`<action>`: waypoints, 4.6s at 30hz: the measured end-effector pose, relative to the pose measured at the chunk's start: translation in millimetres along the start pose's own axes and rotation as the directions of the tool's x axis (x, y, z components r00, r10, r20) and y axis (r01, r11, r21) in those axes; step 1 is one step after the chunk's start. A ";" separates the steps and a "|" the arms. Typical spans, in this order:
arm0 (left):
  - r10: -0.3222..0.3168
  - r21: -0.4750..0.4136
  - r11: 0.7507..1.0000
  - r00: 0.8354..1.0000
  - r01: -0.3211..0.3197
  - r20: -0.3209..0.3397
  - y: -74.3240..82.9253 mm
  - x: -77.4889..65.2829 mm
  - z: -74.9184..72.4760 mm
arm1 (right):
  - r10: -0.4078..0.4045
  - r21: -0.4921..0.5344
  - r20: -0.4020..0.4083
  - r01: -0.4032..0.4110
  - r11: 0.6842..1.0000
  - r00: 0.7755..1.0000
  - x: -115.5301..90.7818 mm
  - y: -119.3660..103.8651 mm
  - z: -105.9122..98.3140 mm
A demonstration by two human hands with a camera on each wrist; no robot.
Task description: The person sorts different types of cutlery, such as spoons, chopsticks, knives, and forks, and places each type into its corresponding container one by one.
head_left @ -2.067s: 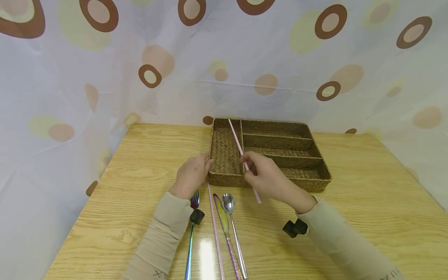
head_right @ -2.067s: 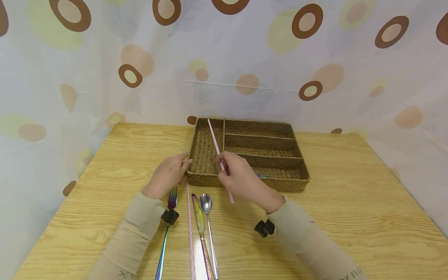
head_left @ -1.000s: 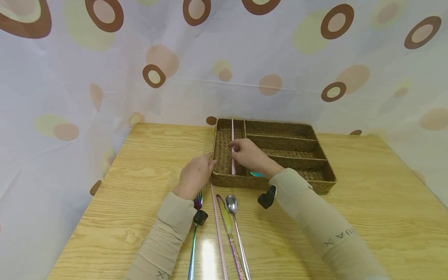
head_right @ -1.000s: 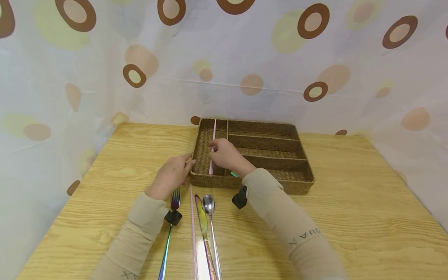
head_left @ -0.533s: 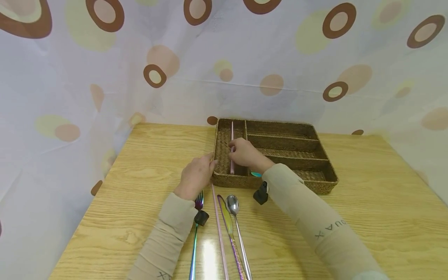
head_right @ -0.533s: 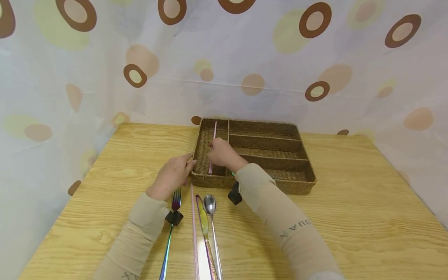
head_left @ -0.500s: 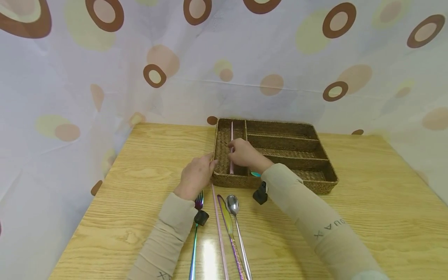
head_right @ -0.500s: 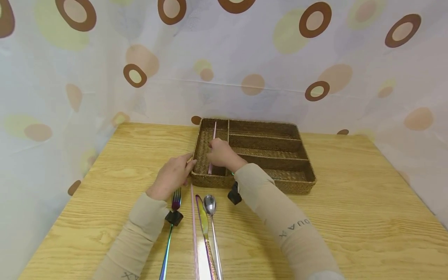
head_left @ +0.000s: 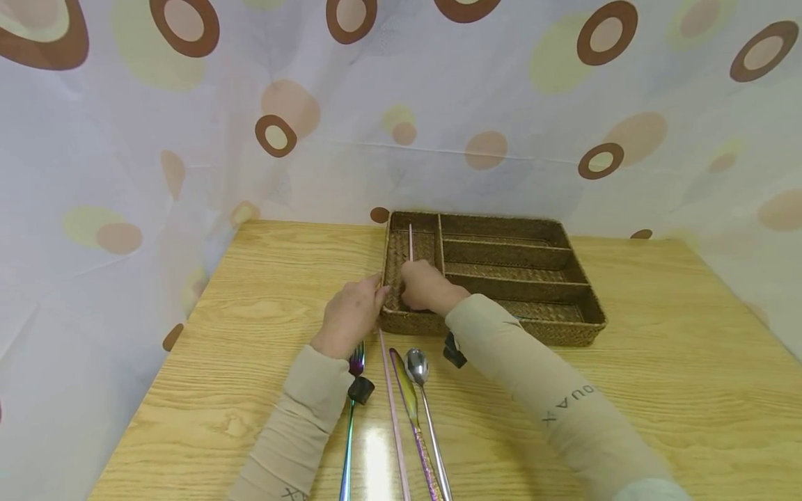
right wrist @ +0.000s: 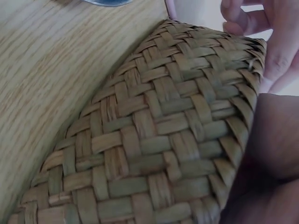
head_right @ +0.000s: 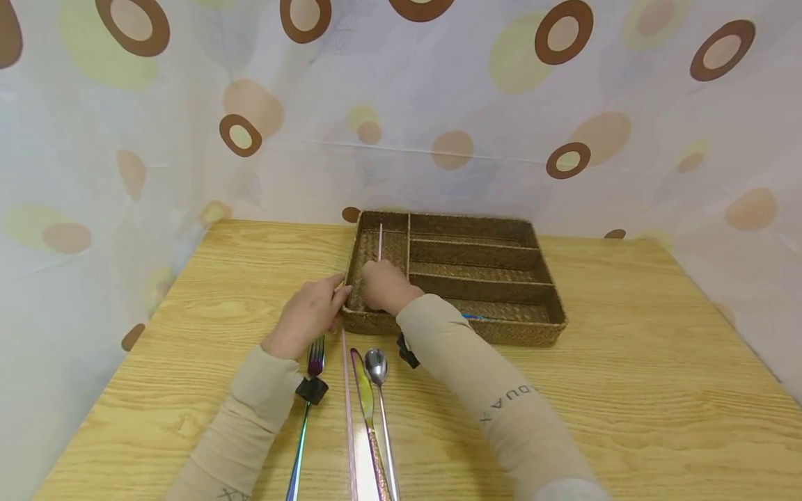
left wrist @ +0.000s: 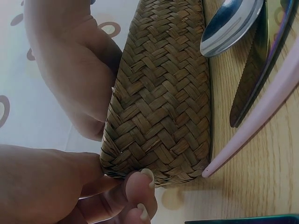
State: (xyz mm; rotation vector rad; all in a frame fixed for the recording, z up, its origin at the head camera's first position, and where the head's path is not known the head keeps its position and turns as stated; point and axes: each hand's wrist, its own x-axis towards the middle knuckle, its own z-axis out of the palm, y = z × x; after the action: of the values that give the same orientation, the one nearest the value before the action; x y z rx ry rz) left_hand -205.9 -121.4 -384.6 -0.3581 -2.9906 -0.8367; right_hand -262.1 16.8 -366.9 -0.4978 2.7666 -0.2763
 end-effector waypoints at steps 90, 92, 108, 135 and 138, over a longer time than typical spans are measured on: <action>0.027 -0.042 0.999 1.000 -0.027 0.011 0.0 -1.3 -0.1 | -0.552 0.072 -0.239 0.582 0.810 0.799 -190.2 15.4 93.1; 0.028 -0.042 0.999 1.000 -0.028 0.011 0.1 -1.2 0.1 | -0.546 0.091 -0.221 0.574 0.814 0.808 -189.9 15.4 93.2; 0.014 -0.045 0.999 1.000 -0.013 0.022 0.7 -1.3 0.3 | -0.349 0.052 -0.180 0.363 0.930 0.920 -196.2 13.3 90.5; -0.001 -0.045 0.999 0.999 0.003 0.043 -0.7 -1.0 1.1 | -0.229 -0.343 -0.230 0.142 0.929 0.946 -195.2 16.3 87.6; 0.000 -0.044 0.999 0.999 0.002 0.042 -0.7 -0.9 1.2 | -0.211 -0.295 -0.200 0.147 0.944 0.957 -193.4 17.6 85.5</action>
State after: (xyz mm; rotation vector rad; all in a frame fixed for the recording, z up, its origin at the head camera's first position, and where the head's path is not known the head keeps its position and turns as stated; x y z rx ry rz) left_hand -205.1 -121.5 -386.0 -0.3808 -3.0153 -0.9074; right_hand -66.5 92.7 -398.2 -0.8420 3.0058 0.0203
